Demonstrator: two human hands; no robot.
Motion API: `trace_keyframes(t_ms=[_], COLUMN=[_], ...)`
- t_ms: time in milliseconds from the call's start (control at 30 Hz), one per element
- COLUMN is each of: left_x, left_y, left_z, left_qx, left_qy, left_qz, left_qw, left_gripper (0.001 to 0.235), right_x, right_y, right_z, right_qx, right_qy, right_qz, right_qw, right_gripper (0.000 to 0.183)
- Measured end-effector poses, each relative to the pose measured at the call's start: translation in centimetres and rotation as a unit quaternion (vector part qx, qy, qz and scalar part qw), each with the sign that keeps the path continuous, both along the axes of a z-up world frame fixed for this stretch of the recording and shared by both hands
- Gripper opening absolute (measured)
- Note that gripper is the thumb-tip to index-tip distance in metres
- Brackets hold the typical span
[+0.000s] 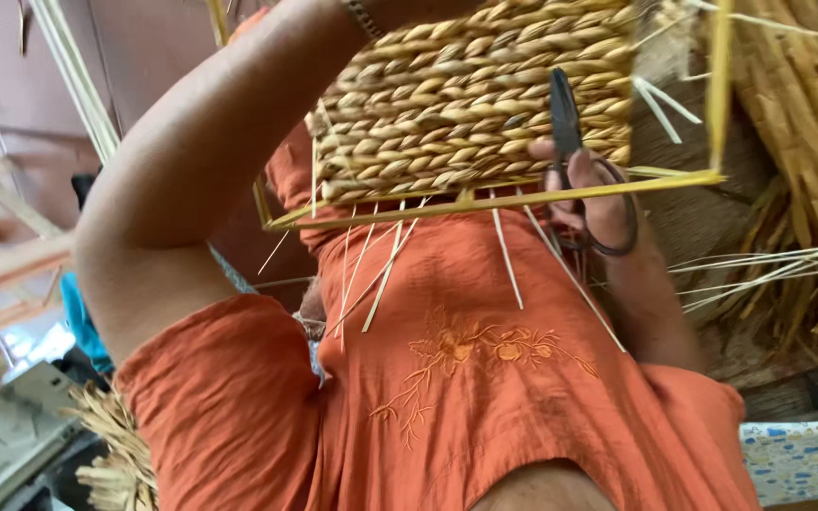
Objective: The person sits on the floor and uses scissors to trim excess bamboo strips from a woven basket. They then weave a new bamboo strip into the basket's edge by hand, tucking it into the existing weave to secure the structure.
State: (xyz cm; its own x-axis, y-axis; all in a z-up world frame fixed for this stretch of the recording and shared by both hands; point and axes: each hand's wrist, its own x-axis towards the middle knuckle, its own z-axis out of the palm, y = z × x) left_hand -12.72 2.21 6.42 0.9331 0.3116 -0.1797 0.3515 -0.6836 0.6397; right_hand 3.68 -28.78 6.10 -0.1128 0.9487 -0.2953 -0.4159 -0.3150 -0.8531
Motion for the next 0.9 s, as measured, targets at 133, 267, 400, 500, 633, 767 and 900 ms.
trace_keyframes(t_ms=[133,267,400,500,633,767,900], left_x=[-3.4,-3.1,-1.1,0.1,3.8,7.0,7.9], left_y=[-1.7,-4.8,-7.2,-7.6,-8.2,-9.9,-10.5], left_z=[5.0,6.6,4.6,2.6,0.1,-3.8,-7.3], left_qx=[0.008,0.047,0.146,0.239,0.191,0.189,0.281], left_qy=[-0.015,0.129,0.209,0.148,0.15,0.167,0.163], left_qz=[-0.029,-0.082,-0.148,-0.174,-0.133,-0.169,-0.183], left_qw=[0.999,0.987,0.955,0.944,0.961,0.953,0.928], left_gripper=[0.011,0.012,0.01,0.014,0.016,0.018,0.013], right_x=[-1.3,-2.0,-1.7,-1.5,-1.3,-1.0,-0.5], right_y=[-0.8,-0.7,-1.9,-3.4,-4.8,-5.5,-5.9], right_z=[3.5,7.4,8.8,9.0,7.8,6.3,4.4], right_qx=[0.108,-0.01,-0.033,-0.023,-0.026,0.016,-0.049], right_qy=[-0.233,-0.451,-0.441,-0.464,-0.504,-0.55,-0.406], right_qz=[0.037,0.093,0.047,0.011,-0.009,-0.041,-0.038], right_qw=[0.966,0.888,0.895,0.885,0.863,0.834,0.912], right_gripper=[0.065,0.082,0.083,0.076,0.062,0.062,0.075])
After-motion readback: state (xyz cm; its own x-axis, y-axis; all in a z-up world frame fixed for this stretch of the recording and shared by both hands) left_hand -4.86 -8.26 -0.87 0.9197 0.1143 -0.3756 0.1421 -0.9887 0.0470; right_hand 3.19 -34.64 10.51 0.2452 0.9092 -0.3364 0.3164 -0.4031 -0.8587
